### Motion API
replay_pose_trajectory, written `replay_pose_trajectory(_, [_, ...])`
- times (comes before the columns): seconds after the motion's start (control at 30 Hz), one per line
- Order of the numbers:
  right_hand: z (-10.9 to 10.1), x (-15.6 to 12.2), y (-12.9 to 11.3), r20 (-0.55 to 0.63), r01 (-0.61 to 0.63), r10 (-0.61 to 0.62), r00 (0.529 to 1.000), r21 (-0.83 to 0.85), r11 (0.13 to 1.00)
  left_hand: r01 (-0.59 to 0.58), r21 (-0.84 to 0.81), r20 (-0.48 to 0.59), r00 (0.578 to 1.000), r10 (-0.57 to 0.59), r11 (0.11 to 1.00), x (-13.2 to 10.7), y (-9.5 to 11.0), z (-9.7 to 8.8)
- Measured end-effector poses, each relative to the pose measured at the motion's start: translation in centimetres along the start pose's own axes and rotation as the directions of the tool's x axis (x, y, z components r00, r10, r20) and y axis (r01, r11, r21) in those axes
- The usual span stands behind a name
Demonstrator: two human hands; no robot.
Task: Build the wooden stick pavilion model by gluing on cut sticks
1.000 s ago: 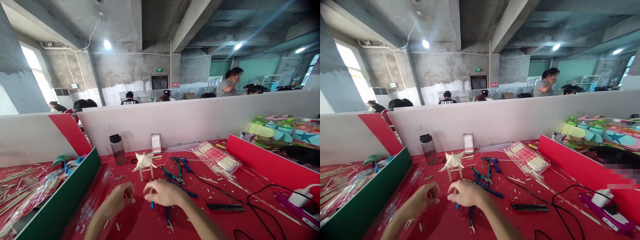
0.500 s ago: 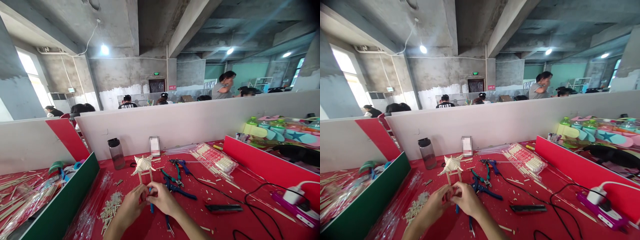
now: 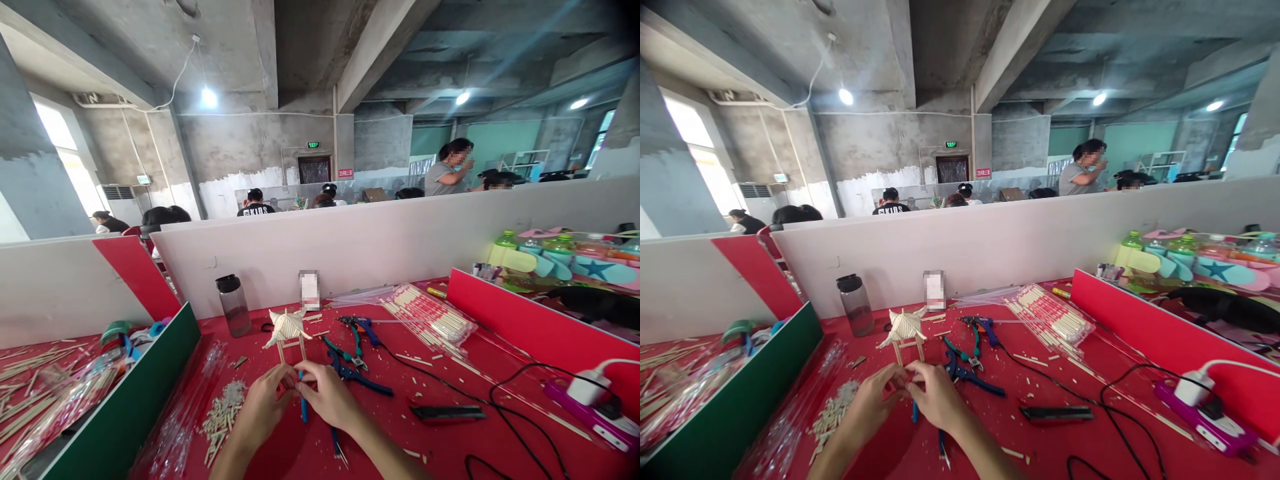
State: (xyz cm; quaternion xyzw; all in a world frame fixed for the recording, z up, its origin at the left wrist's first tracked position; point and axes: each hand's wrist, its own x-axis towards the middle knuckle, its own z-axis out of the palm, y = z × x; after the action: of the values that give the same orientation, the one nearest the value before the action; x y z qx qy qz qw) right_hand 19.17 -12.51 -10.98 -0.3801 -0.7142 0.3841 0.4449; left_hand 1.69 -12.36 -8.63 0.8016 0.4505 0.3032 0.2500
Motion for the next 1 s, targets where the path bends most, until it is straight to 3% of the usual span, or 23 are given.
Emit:
replay_pose_trajectory(0.13, [-0.2,-0.1,-0.3,-0.009,0.008,-0.009,1.0,-0.118,0.993,0.009,0.054,0.017,1.0,-0.01,0.998,-0.1,-1.5,-1.8])
replay_pose_trajectory(0.2, [-0.3,-0.1,-0.5,-0.015,0.004,-0.007,1.0,-0.191,0.982,0.054,0.123,-0.064,0.997,-0.046,0.991,-0.4,-3.0,-3.5])
replay_pose_trajectory(0.33, [-0.5,-0.2,-0.2,-0.031,-0.011,0.001,1.0,-0.338,0.941,0.28,0.326,-0.261,0.945,-0.198,0.903,-1.5,-6.4,-7.4])
replay_pose_trajectory(0.47, [-0.4,-0.2,0.2,-0.012,-0.002,-0.003,1.0,-0.42,0.907,0.453,0.461,-0.36,0.881,-0.306,0.763,-2.6,-8.0,-9.9])
replay_pose_trajectory(0.7, [-0.5,-0.2,0.3,0.004,0.013,-0.013,1.0,-0.479,0.878,0.58,0.496,-0.223,0.805,-0.55,0.646,-3.2,-7.9,-10.4])
replay_pose_trajectory(0.77, [-0.7,-0.2,0.4,0.005,0.011,-0.01,1.0,-0.476,0.879,0.547,0.513,-0.157,0.817,-0.554,0.661,-3.2,-7.7,-10.1])
replay_pose_trajectory(0.87, [-0.9,-0.1,0.5,0.008,0.008,-0.005,1.0,-0.474,0.881,0.439,0.514,0.048,0.843,-0.536,0.737,-3.4,-7.4,-9.3])
replay_pose_trajectory(0.93, [-1.0,-0.1,0.6,0.006,0.009,-0.007,1.0,-0.475,0.88,0.417,0.501,0.152,0.82,-0.552,0.758,-3.6,-7.4,-8.8])
replay_pose_trajectory(1.0, [-1.1,-0.1,0.7,0.004,0.012,-0.012,1.0,-0.474,0.881,0.434,0.483,0.177,0.802,-0.57,0.76,-3.9,-7.5,-8.4])
